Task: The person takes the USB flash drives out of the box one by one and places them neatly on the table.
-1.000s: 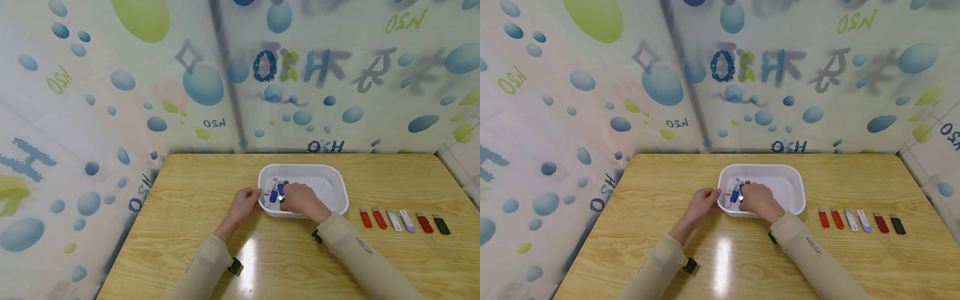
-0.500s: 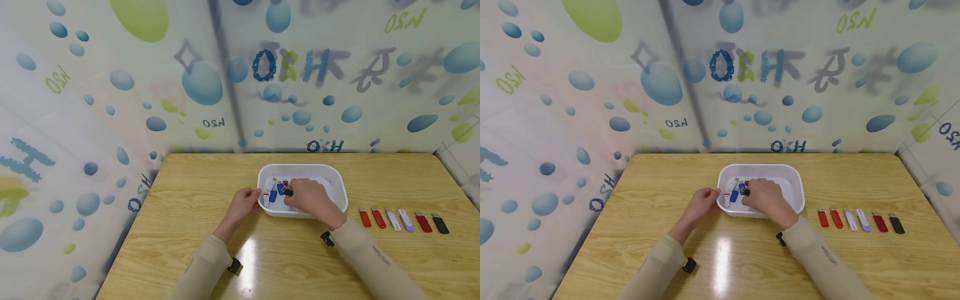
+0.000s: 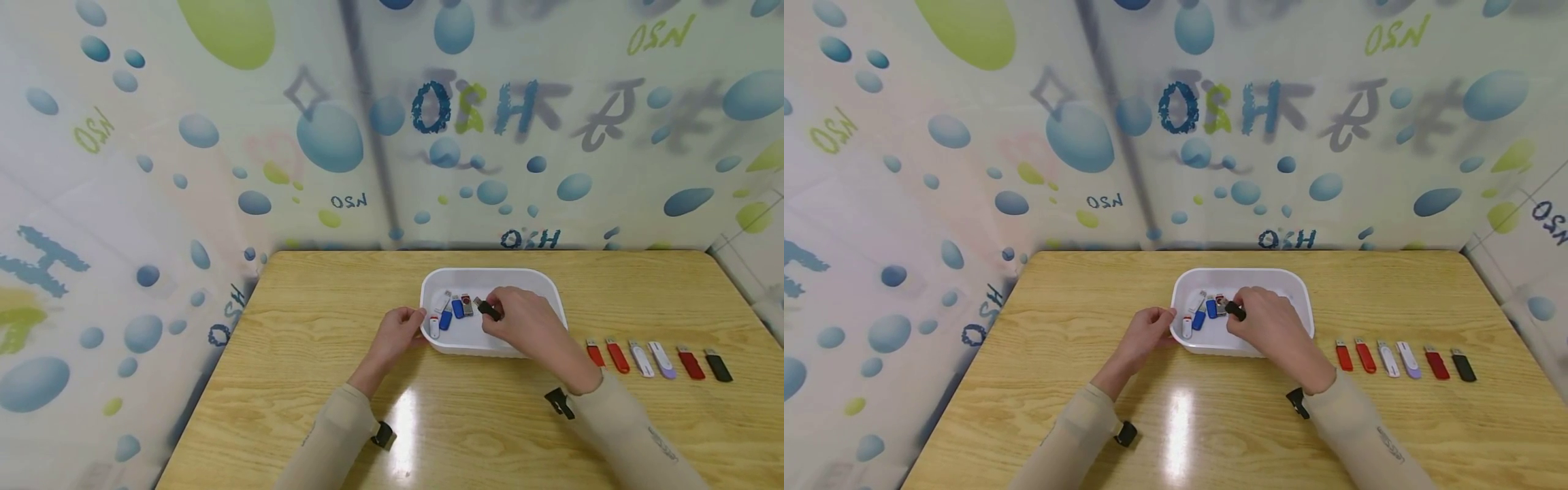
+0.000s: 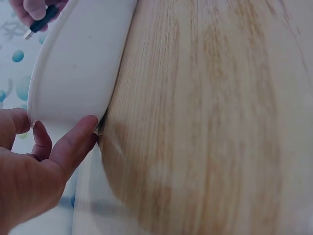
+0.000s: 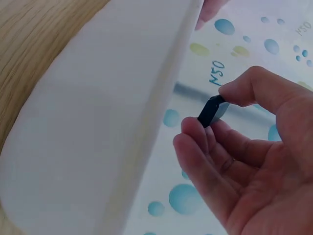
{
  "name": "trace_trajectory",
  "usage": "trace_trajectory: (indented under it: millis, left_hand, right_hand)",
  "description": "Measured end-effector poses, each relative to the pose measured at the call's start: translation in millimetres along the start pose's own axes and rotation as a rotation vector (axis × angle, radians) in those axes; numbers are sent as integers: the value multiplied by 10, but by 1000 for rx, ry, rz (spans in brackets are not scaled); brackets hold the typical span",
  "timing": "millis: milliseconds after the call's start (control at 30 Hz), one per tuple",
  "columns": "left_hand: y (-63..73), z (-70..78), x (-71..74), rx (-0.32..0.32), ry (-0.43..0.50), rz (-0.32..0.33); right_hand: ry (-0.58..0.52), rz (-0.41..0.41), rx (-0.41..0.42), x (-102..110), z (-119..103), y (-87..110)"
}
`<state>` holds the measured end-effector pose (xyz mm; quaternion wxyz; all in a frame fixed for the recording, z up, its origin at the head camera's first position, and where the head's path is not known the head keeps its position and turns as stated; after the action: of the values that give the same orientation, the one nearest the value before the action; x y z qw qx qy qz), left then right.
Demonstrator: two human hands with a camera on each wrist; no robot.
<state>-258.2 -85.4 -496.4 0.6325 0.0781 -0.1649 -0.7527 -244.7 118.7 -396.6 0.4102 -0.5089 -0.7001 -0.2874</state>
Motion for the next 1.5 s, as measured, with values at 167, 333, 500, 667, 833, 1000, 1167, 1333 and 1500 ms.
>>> trace_trajectory:
  millis: [167, 333, 500, 667, 833, 1000, 1167, 1333, 1500]
  left_hand:
    - [2, 1, 5, 1, -6, 5]
    - [-2, -10, 4, 2, 1, 8]
    - [-11, -14, 1, -2, 16, 5]
    - [-4, -8, 8, 7, -1, 8]
    - [-8, -12, 3, 12, -7, 6]
    - [-4, -13, 3, 13, -6, 8]
    - [-5, -7, 4, 8, 3, 8]
    - [10, 4, 4, 3, -5, 3]
    - [2, -5, 13, 13, -18, 8]
  right_hand:
    - [13, 98, 42, 162, 55, 117]
    - [2, 138, 42, 285, 176, 224]
    - [-22, 139, 11, 361, 322, 298]
    - [-23, 176, 15, 475, 422, 375]
    - [-32, 170, -42, 564, 573, 459]
    - [-33, 157, -113, 615, 749, 541]
    - [-25, 178, -159, 674, 889, 627]
    - [-3, 230, -176, 778, 1044, 724]
    - [10, 247, -189, 826, 1216, 780]
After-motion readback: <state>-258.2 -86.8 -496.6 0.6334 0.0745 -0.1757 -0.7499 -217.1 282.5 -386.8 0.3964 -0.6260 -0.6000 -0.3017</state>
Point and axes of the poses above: each hand's wrist, its own y-axis away from the middle knuckle, its own x-axis out of the back of the hand, z = x × y, the point moved 10 cm from there along -y, towards the middle knuckle, and after that the axes turned 5 degrees about x, right-handed, at the moved point
